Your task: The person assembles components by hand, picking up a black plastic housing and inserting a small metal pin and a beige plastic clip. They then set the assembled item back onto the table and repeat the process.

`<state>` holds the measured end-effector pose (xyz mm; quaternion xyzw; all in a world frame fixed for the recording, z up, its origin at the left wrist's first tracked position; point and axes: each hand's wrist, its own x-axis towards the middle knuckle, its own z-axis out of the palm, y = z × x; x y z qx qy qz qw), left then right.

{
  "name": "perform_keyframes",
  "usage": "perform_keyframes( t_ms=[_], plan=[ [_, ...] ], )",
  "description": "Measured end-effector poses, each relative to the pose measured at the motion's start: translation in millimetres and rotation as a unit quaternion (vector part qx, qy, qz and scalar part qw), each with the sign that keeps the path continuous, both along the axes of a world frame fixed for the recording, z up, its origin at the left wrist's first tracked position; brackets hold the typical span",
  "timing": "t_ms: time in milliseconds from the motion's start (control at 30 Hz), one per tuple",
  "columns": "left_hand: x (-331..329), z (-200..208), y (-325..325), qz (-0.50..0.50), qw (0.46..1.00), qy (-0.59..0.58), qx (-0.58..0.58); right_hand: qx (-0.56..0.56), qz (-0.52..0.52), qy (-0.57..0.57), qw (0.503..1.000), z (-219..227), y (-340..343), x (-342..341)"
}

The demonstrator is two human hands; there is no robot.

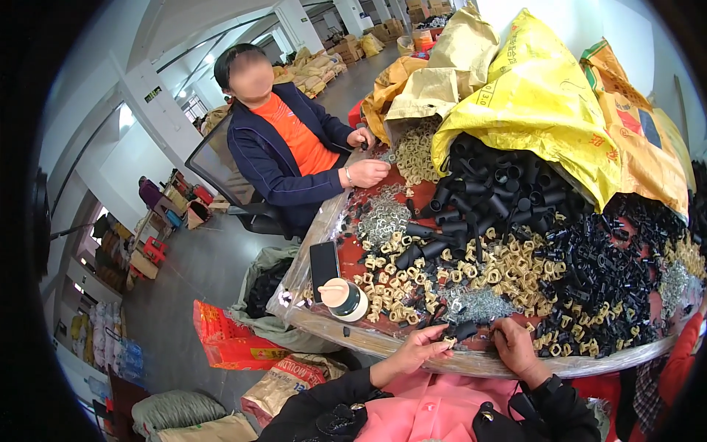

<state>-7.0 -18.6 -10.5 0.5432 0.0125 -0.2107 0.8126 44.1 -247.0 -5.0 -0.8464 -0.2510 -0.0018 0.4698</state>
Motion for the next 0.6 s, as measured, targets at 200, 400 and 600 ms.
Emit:
perform_keyframes(
  t_ms=[200,400,600],
  plan=[
    [-2.6,1.9,-1.1,0.007,1.000,-0.001,-0.008,-0.013,-0.010,-0.018,1.000,-2.3,-0.8,0.0],
    [0.1,-0.2,0.6,0.009,1.000,0.006,-0.003,0.000,-0.019,-0.010,1.000,-3.0,1.7,2.2],
    [1.1,-2.0,1.9,0.015,0.999,0.005,-0.031,-0.025,-0.034,-0.040,0.998,-1.2,0.8,6.0]
  ],
)
